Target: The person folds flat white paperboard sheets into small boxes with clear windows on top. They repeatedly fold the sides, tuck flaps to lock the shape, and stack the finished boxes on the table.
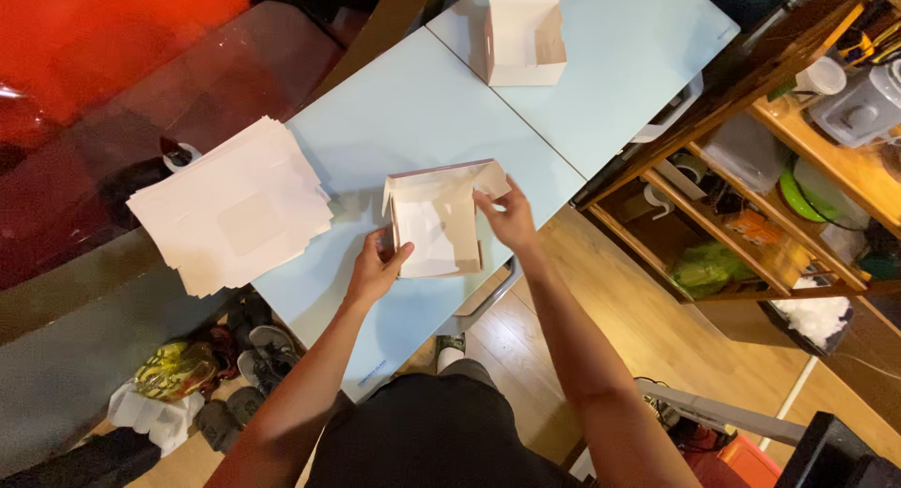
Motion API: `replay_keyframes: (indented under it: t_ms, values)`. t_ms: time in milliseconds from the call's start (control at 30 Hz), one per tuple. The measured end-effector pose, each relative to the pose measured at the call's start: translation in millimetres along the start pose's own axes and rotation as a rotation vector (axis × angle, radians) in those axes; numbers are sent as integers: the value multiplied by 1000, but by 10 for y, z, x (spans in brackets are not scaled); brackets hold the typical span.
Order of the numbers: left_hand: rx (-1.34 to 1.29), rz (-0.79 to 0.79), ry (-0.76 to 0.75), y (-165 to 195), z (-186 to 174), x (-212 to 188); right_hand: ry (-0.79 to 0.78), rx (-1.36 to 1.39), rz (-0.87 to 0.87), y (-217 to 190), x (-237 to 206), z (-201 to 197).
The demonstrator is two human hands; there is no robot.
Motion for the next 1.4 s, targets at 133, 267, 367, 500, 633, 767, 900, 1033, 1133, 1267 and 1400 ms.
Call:
replay_keyframes:
  t_ms: [133,267,367,500,633,767,900,1033,1133,1267,1400]
  values:
    - [39,-97,-15,48,74,117,59,-78,81,172,-16,80]
    - [-24,-142,-17,57,133,149,177,-310,169,151,-102,101]
    - [15,-122,0,10,122,178,135,-118,142,88,-95,153]
    - [400,129,92,175,93,274,68,-266,175,145,-60,184]
    - [545,-138,82,367,182,370,42,-525,263,328,-29,230]
    - [620,-221,60,609,222,494,44,-396,170,373,50,221]
    - [562,-176,162,556,204,626,41,-304,245,416,127,221]
    - [494,-154,197,328,251,704,85,-323,86,331,162,286]
    - [324,161,271,403,226,771,85,-168,16,284,202,318]
    - [211,89,177,383,237,822,20,43,218,355,299,337]
    - [-152,49,218,314,235,778,58,146,67,281,263,333]
Point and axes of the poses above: each hand's wrist, its own x-axis towards the middle knuckle, its own z-axis out of the palm, y = z × x, the point moved 5 cm from there along x, towards the middle knuckle, and after that the axes turned 10 degrees about z, right-handed, at the moved point
